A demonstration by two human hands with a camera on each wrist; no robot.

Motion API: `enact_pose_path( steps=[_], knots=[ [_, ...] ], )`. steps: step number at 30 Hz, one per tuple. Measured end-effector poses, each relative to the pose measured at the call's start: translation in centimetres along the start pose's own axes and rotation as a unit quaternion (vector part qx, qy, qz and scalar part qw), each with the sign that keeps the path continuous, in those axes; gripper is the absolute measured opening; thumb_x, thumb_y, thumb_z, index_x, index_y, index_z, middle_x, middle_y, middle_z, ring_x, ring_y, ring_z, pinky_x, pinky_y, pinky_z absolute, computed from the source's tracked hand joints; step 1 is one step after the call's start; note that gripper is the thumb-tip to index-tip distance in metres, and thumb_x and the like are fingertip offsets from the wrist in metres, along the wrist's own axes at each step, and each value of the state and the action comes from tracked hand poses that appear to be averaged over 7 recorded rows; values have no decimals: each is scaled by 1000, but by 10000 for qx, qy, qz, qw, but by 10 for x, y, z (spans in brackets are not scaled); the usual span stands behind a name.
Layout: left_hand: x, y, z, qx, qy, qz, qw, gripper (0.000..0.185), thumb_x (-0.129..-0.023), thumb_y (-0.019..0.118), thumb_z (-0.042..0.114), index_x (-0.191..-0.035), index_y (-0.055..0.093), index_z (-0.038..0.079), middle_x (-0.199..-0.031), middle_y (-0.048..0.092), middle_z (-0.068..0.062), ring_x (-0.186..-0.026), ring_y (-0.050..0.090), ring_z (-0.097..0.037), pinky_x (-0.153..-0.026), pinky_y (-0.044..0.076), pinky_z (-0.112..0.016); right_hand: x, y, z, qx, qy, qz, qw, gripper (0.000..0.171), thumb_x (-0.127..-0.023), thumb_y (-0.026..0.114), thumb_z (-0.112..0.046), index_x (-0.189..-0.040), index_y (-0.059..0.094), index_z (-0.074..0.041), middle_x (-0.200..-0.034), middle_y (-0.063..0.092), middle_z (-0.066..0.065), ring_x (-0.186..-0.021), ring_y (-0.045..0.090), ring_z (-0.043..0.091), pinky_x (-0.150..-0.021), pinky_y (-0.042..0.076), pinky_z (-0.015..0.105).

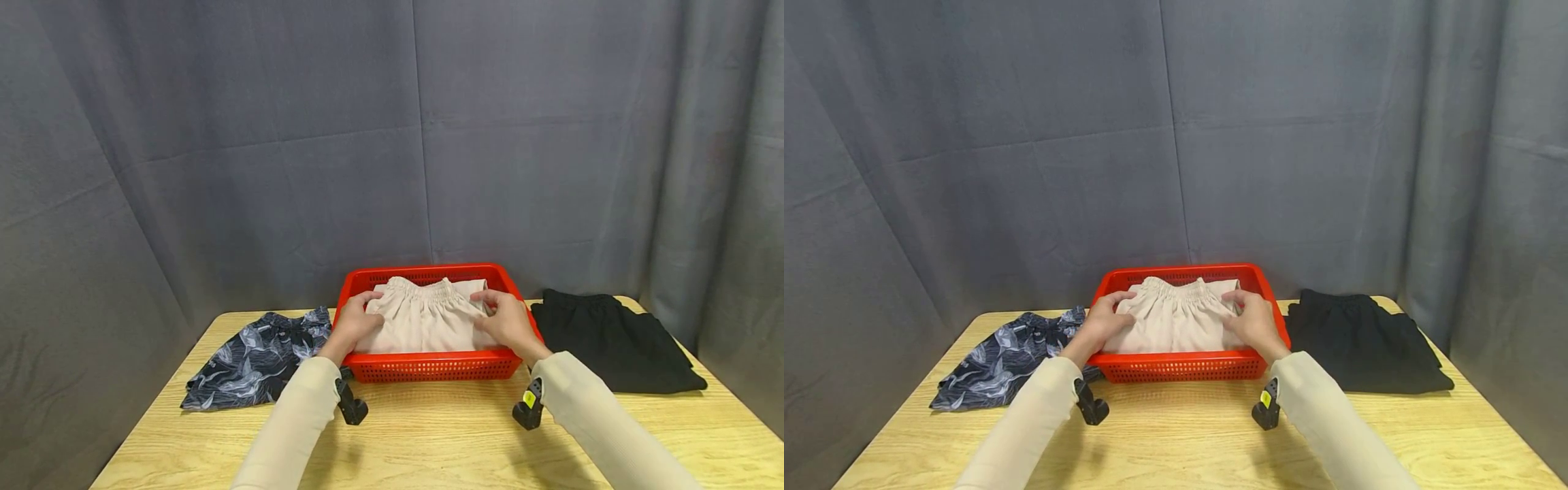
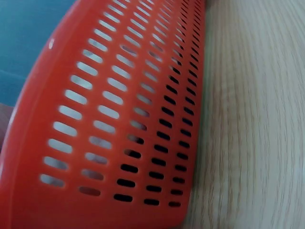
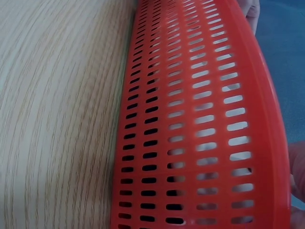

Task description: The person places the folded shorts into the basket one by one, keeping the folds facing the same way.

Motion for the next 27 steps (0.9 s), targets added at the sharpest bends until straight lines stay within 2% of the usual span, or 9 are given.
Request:
enact_pose_path(
  steps=[4,9,11,16,21,27],
  knots=[
    [1,0,3,-750,286,5,9968,52,-74,65,0,-126,62,1,-127,59,-19,-117,53,-33,-97,42,-45,1,0,-1,390,-164,22,9991,39,-77,72,0,-116,68,-3,-110,66,15,-84,49,26,-72,42,38],
    [2,0,5,-1170,562,-1,9915,49,-75,67,1,-124,62,-1,-123,61,-20,-116,53,-36,-98,42,-46,4,0,-7,725,-551,53,9958,39,-73,69,1,-111,69,-1,-110,66,18,-92,54,31,-82,44,46],
    [2,1,6,-1412,762,-1,9870,47,-75,68,1,-122,62,-3,-120,61,-22,-115,53,-37,-99,41,-46,4,0,-7,819,-727,65,9940,37,-72,69,2,-109,69,1,-109,66,19,-98,55,33,-88,43,50],
    [2,4,7,-2007,1130,-32,9731,42,-77,68,3,-118,63,-5,-111,60,-23,-107,55,-39,-96,43,-46,5,2,-7,1039,-945,26,9901,37,-71,68,3,-108,69,4,-106,63,22,-103,54,38,-90,42,53],
    [4,4,10,-2388,1231,-41,9632,40,-78,69,5,-117,64,-5,-106,60,-22,-100,57,-38,-90,45,-45,6,3,-8,1103,-895,10,9899,38,-70,67,3,-109,68,5,-107,60,22,-101,53,38,-86,44,52],
    [5,5,10,-2880,1328,-68,9484,34,-80,66,7,-112,65,-4,-103,59,-22,-97,54,-39,-86,42,-46,8,3,-10,1288,-1040,111,9861,38,-67,65,5,-105,68,6,-102,61,22,-93,55,37,-78,46,48]
  ],
)
Point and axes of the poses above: each hand's wrist, its own x-axis away from the middle knuckle, its own y-axis out of the palm, z = x × y, the point moved 4 cm from there along -x, towards the middle knuckle
